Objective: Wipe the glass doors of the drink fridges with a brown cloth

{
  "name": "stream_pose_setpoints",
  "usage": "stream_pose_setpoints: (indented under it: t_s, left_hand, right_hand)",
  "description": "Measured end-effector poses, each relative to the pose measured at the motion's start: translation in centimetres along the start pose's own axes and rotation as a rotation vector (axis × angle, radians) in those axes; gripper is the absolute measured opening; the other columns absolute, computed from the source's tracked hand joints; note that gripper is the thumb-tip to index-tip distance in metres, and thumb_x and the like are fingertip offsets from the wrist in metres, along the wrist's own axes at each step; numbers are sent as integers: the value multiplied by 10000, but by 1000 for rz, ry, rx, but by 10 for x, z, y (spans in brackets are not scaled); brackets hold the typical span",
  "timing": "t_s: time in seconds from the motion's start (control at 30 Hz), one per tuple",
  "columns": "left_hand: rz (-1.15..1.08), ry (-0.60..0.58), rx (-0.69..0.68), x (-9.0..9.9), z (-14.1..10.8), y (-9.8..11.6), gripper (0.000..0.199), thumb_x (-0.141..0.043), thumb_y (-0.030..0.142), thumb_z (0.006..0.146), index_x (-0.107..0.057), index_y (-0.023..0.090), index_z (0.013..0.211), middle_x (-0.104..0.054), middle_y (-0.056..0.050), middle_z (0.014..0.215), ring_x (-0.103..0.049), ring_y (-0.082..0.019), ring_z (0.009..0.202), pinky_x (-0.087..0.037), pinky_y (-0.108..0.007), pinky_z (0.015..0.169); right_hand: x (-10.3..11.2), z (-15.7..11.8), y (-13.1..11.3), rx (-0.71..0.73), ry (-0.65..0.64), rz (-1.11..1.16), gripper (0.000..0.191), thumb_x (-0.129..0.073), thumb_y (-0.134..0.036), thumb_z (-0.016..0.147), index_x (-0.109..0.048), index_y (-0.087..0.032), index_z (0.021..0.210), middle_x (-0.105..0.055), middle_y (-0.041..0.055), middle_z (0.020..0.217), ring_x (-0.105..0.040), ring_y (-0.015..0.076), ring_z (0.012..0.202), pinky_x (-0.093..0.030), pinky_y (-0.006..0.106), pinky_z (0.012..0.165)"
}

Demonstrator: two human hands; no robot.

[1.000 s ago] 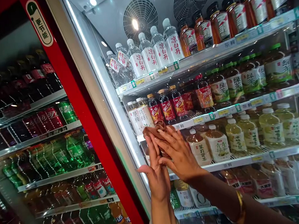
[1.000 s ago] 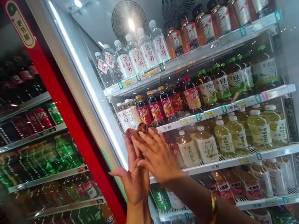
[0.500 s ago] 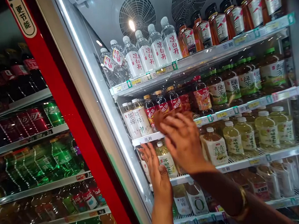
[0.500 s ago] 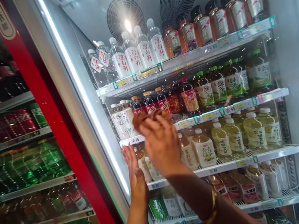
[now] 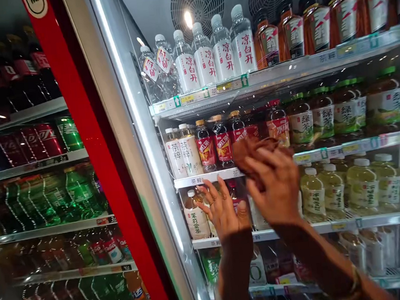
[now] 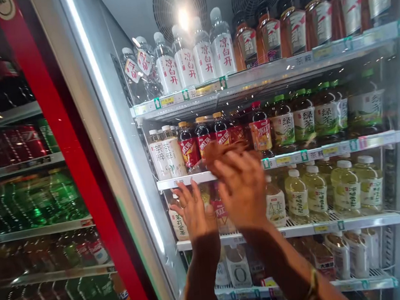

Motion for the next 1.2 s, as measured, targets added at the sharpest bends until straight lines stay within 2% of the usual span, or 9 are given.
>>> stream_pose_setpoints:
  t_s: [0.1,0.2,0.33,0.43,0.63,0.83,0.97,1.1,1.2]
  left_hand:
    - [0,34,-1,-6,-5,6,631,-347,416,1087,-185,299,1685,32,-71,1777,94,-309,1634,107,-702,1260]
    - [16,18,-7,-10,-10,14,701,-442,363,1064,-128,314,1689,70,-73,1773,93,-351,1630,78,-738,1248]
    - [31,18,-17,-22,-17,33,766,-533,323,1021,-147,316,1682,131,-91,1762,90,-421,1621,72,-794,1209]
    - [36,32,8,-33,-21,47,790,-566,387,1009,-152,338,1680,139,-80,1760,88,-414,1623,69,-785,1213]
    - [79,-127,-2,-34,-32,61,829,-550,493,1008,-127,286,1690,117,-157,1746,30,-438,1613,-16,-793,1220]
    - [139,-136,-84,-43,-32,57,965,-635,602,936,-96,314,1683,223,-192,1693,33,-519,1575,-52,-875,1142]
    - [189,-54,-118,-54,-32,54,1022,-691,594,904,-88,313,1680,190,-212,1698,40,-521,1578,-21,-885,1135]
    - [248,-28,-129,-56,-33,53,894,-662,369,980,-105,308,1677,141,-212,1699,14,-483,1587,-30,-872,1158]
    - [240,-35,-197,-58,-28,61,833,-559,231,1018,-52,208,1678,-85,-221,1709,-56,-384,1612,-15,-767,1246]
  right_hand:
    - [8,-37,-2,164,-166,58,511,-682,-158,862,-631,-332,1340,-661,85,1349,-564,348,1336,-558,569,1047]
    - [31,-63,37,79,-180,35,615,-669,-157,858,-578,-372,1427,-656,80,1352,-545,374,1376,-530,634,1075]
    - [48,-29,81,-153,31,-44,688,-726,-187,844,-551,-377,1481,-601,104,1443,-532,425,1398,-449,733,1121]
    - [37,2,74,-192,110,-40,646,-750,-203,832,-600,-349,1443,-587,118,1481,-537,440,1390,-424,741,1145]
    - [46,-58,81,60,-236,135,674,-727,-294,844,-559,-456,1476,-677,65,1397,-597,432,1345,-516,715,1085]
    - [67,-52,157,-310,208,-27,800,-852,-332,592,-665,-533,1343,-666,22,1427,-606,485,1305,-471,709,1097]
    - [47,-23,121,-160,237,-107,786,-795,-270,666,-633,-421,1420,-645,87,1446,-608,467,1296,-451,726,1103]
    - [42,-66,74,-10,-117,-7,706,-703,-202,839,-538,-417,1491,-622,80,1453,-480,410,1457,-484,667,1130]
    - [56,-95,76,-30,-169,-31,607,-656,-212,896,-542,-366,1472,-604,88,1462,-464,382,1478,-478,644,1146]
Point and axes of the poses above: each hand's wrist, its own z-axis towards the middle knuckle, its own x-axis out of the back of the hand, y = z × x, the point moved 1 cm from there along z, towards the middle knuckle
